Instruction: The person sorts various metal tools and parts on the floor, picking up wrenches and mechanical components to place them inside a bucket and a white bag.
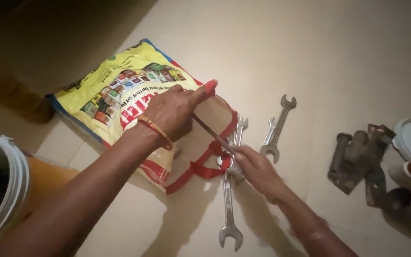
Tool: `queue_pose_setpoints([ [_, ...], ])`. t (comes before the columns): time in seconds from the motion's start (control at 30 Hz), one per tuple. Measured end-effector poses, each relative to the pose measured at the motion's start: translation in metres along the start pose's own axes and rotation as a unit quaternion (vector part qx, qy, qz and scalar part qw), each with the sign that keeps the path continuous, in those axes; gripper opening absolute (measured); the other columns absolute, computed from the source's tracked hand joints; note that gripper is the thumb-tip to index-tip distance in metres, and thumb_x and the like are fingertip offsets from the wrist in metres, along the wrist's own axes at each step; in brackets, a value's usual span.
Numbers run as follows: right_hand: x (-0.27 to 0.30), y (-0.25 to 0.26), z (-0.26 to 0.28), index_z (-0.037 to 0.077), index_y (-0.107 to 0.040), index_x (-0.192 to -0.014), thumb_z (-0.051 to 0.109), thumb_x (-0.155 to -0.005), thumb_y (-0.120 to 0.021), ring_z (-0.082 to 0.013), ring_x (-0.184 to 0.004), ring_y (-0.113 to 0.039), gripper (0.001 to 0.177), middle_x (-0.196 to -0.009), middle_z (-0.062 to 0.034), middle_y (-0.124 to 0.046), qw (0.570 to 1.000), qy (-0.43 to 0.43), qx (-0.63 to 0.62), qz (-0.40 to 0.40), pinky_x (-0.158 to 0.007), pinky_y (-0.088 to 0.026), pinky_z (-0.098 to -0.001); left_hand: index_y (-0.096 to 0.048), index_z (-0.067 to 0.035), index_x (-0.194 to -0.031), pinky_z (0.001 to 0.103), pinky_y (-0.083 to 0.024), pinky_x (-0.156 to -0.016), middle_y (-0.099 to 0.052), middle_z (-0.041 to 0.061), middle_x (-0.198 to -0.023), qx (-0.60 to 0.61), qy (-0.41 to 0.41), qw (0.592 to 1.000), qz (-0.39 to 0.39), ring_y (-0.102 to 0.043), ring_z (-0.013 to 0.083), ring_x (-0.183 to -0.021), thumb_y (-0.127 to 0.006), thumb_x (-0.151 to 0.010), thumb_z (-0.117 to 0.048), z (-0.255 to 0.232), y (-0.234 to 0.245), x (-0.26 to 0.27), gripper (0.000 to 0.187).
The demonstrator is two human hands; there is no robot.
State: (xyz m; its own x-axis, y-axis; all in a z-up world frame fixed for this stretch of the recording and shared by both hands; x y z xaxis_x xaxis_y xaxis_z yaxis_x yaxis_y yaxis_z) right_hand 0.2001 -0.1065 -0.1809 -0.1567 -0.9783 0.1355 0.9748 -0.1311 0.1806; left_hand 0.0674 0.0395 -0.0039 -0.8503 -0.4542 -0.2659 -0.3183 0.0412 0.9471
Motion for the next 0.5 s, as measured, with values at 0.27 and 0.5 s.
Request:
queue_pose_setpoints([
  [0.27, -0.196, -0.123, 0.022, 0.007, -0.051, -0.141, 0.01, -0.108, -0.052, -0.0226, -0.135, -0.056, 0.034, -0.131, -0.0093, -0.065, 0.946, 0.272, 0.173, -0.041, -0.123, -0.017, -0.0483, -0.049, -0.018, -0.148, 0.041, -0.056, -0.067, -0.075, 0.008, -0.093, -0.014, -0.074, 0.995, -0.064, -0.066, 0.0303, -0.09, -0.077, -0.078, -0.019, -0.017, 0.002, 0.004, 0.075],
  [0.5, -0.13, -0.101, 0.057, 0.002, -0.055, -0.133, 0.016, -0.09, -0.069, -0.0347, -0.128, -0.056, 0.047, -0.132, -0.0198, -0.06, 0.888, 0.267, 0.371, -0.047, -0.11, -0.045, -0.0411, -0.052, -0.015, -0.152, 0.041, -0.058, -0.073, -0.073, 0.011, -0.091, -0.025, -0.107, 0.992, -0.069, -0.067, 0.0324, -0.096, -0.071, -0.073, -0.011, -0.011, -0.001, 0.009, 0.082],
])
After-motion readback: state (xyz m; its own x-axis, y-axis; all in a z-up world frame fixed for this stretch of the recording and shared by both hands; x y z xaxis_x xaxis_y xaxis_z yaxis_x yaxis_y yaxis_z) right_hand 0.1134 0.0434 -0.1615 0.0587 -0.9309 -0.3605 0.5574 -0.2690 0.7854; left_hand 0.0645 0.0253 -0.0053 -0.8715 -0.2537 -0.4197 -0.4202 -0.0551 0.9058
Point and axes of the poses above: each hand's wrist, its own x-axis away from the middle knuckle, its own y-axis out of the back of the hand, z = x × y, the point moved 9 cm from there along -x, towards the middle knuckle
